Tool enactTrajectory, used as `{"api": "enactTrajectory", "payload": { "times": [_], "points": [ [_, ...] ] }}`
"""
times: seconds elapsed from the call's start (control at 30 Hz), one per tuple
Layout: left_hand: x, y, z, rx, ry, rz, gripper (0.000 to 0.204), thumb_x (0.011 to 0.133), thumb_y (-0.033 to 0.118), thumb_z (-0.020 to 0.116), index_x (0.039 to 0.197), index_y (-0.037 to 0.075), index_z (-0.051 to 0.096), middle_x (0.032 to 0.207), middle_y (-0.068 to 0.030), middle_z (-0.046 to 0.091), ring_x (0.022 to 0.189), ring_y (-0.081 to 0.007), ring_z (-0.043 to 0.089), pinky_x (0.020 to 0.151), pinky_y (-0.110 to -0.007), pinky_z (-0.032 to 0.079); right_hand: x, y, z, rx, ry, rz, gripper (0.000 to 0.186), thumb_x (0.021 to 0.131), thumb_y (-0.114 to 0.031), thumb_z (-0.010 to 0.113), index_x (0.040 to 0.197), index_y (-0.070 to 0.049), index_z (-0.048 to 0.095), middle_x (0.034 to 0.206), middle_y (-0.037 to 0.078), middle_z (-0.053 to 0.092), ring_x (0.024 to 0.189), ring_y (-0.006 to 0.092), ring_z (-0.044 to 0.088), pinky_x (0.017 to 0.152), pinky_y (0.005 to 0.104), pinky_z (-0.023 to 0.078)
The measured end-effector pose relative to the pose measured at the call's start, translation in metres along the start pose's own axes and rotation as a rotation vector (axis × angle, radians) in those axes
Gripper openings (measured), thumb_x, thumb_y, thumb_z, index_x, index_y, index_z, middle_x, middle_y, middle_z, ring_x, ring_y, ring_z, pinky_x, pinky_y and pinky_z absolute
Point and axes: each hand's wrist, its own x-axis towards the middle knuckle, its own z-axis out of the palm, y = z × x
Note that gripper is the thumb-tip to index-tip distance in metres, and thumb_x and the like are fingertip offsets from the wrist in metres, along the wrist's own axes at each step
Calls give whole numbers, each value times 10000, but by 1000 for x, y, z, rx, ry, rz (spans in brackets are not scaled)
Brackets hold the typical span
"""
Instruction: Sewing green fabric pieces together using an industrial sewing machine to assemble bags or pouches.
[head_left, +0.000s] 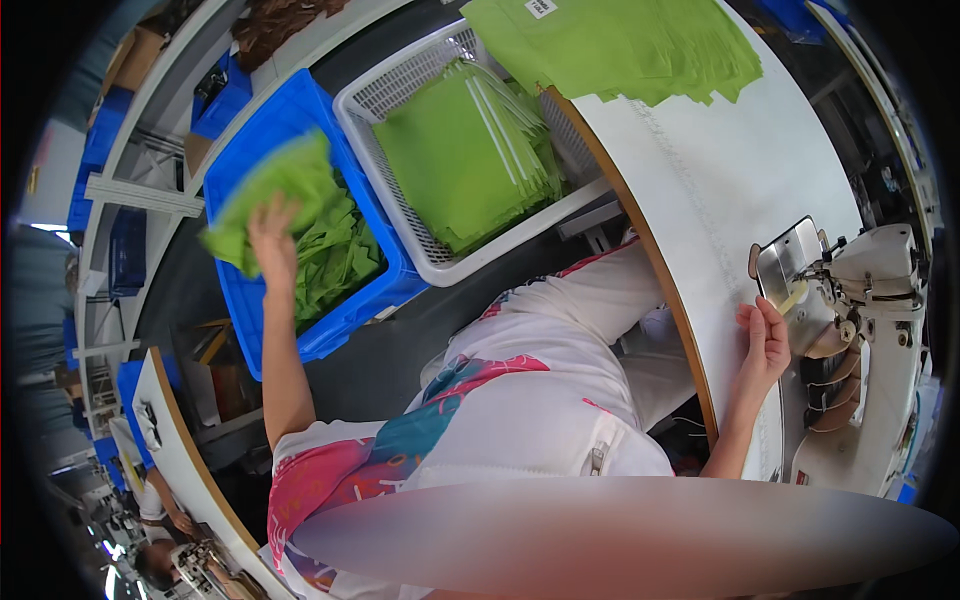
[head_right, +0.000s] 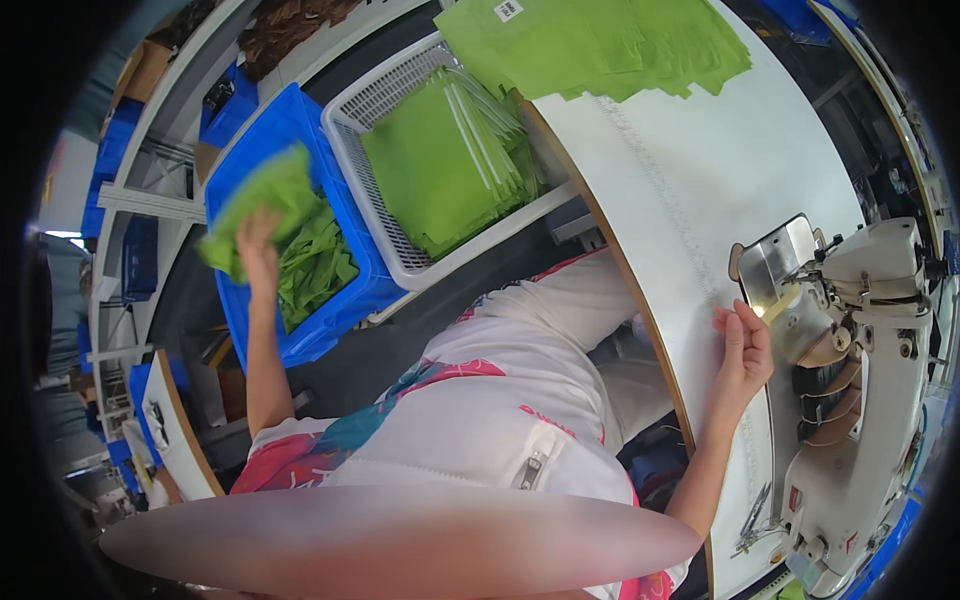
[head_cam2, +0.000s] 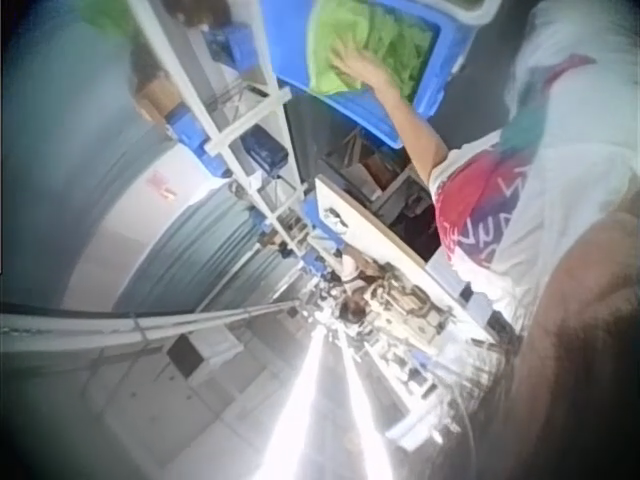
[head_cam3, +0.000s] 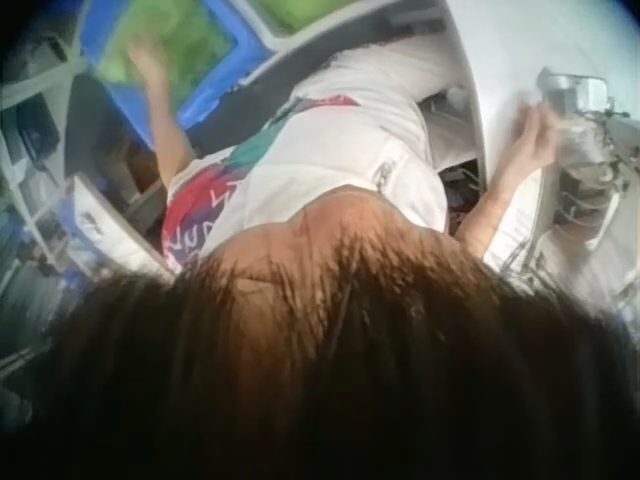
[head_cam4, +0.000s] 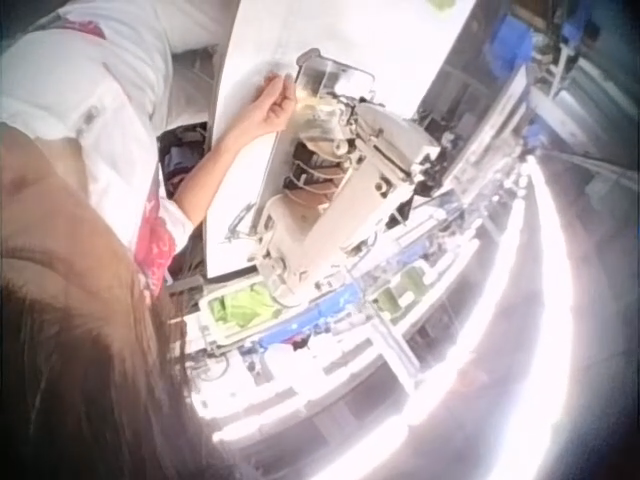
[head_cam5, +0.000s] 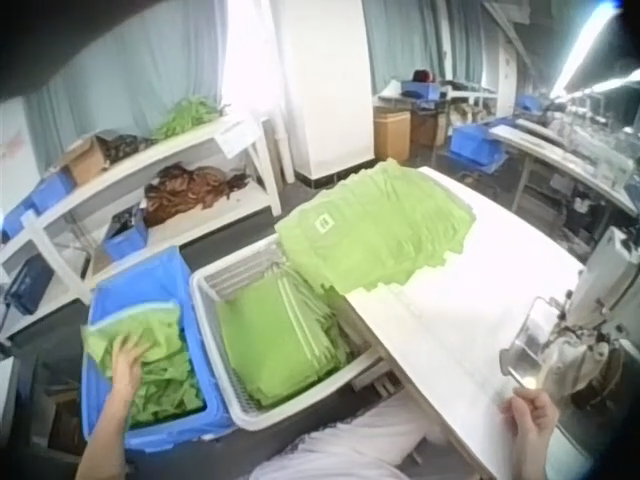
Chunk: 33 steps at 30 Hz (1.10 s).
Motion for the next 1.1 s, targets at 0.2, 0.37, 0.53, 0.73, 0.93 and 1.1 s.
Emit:
{"api": "enactTrajectory", "payload": {
  "times": [0.2,0.37,0.53,0.73,0.93,1.1],
  "points": [
    [29,34,8,-82,-1088,-222,170,719,124,705,872,49,699,830,-164,671,783,-272,652,699,-341,493,2,8,-7,-67,-18,-18,230,922,-99,574,1099,46,593,924,79,660,868,107,603,809,221,464],
    [128,204,31,-490,-581,471,150,767,110,639,890,27,652,828,-114,630,782,-217,626,630,-375,495,15,-6,34,-167,-143,-56,193,886,-62,598,1054,32,617,919,64,665,838,108,605,774,230,463],
    [140,226,166,-208,-625,949,263,725,50,592,986,82,598,1022,-119,517,931,-311,555,732,-405,506,91,-23,128,-240,-354,-268,209,853,-136,631,968,36,662,865,105,669,773,130,617,691,254,481],
    [137,240,157,-279,-733,962,215,730,28,572,943,53,565,997,-129,511,921,-312,566,735,-406,510,189,-40,238,224,-288,244,300,818,-200,647,877,94,642,763,156,667,580,168,643,542,279,507],
    [142,246,165,-207,-735,946,204,738,23,552,940,19,580,996,-164,511,895,-321,597,723,-398,534,203,-30,257,104,-375,65,200,826,-180,639,793,14,603,699,89,643,547,110,578,487,233,462],
    [138,248,165,-192,-662,953,217,723,15,551,937,-1,584,994,-175,514,899,-323,599,725,-393,534,184,-25,221,-135,-377,-23,185,830,-183,635,789,-5,603,677,90,627,566,149,598,519,263,479]
  ]
}}
